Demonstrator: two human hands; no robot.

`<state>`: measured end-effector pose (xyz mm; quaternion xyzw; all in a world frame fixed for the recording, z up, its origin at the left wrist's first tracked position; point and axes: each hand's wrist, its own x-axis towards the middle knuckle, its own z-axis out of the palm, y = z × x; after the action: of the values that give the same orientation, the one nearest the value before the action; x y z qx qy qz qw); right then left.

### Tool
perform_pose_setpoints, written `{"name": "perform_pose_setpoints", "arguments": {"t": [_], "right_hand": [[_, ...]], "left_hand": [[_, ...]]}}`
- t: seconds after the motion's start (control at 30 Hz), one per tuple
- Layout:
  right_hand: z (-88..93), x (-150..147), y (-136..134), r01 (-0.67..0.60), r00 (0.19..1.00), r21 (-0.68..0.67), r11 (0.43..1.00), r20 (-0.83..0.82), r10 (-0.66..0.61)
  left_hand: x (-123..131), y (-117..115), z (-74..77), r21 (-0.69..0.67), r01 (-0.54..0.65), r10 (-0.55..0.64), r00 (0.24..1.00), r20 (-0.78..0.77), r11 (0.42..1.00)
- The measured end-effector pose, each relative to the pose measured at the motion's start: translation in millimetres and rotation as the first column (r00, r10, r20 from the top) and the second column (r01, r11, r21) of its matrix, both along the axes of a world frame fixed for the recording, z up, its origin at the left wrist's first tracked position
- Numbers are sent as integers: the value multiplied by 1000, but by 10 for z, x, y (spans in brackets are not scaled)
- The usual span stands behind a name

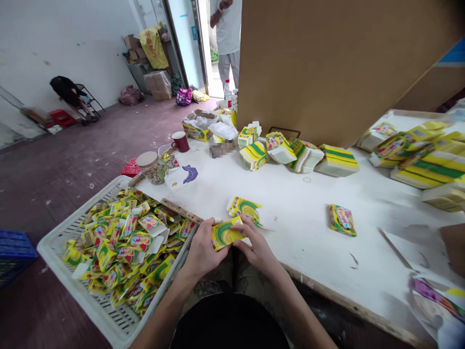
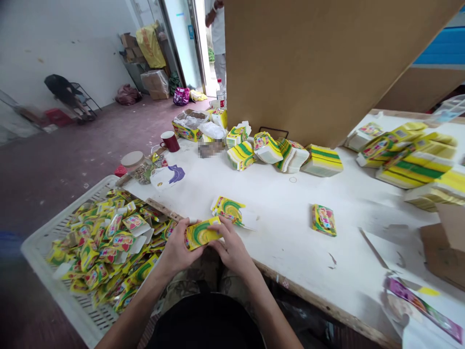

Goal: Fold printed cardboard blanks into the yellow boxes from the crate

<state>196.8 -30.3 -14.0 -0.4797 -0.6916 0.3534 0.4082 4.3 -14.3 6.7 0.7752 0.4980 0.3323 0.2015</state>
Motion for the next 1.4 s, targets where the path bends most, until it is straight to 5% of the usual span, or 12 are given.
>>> {"name": "perform_pose_setpoints", "arguments": {"t": [0.17, 0.5, 0.8, 1.0, 1.23, 1.4], "right_hand": [[68, 110, 33, -28, 998, -29, 999, -50, 27], [-159, -258, 2, 352, 887, -138, 926, -268, -377], [-67, -254, -9, 129, 905, -203, 971, -376, -199], [-7, -310, -9, 227, 903, -192, 955, -325, -280], [-60, -341, 74, 227, 960, -135, 964, -135, -245], [-155, -235, 219, 313, 949, -86, 946, 61, -309]], "left_hand": [[-11, -11, -17, -57, 37, -35, 999, 27, 998], [171, -223, -104, 11, 8, -8, 1000, 0, 1000], [98, -214, -109, 36, -74, 71, 994, 83, 997], [115, -208, -113, 154, -73, 70, 997, 25, 985], [95, -228, -242, 84, -112, 112, 994, 6, 990], [-168, -115, -260, 34, -312, 313, 949, -24, 949]]}}
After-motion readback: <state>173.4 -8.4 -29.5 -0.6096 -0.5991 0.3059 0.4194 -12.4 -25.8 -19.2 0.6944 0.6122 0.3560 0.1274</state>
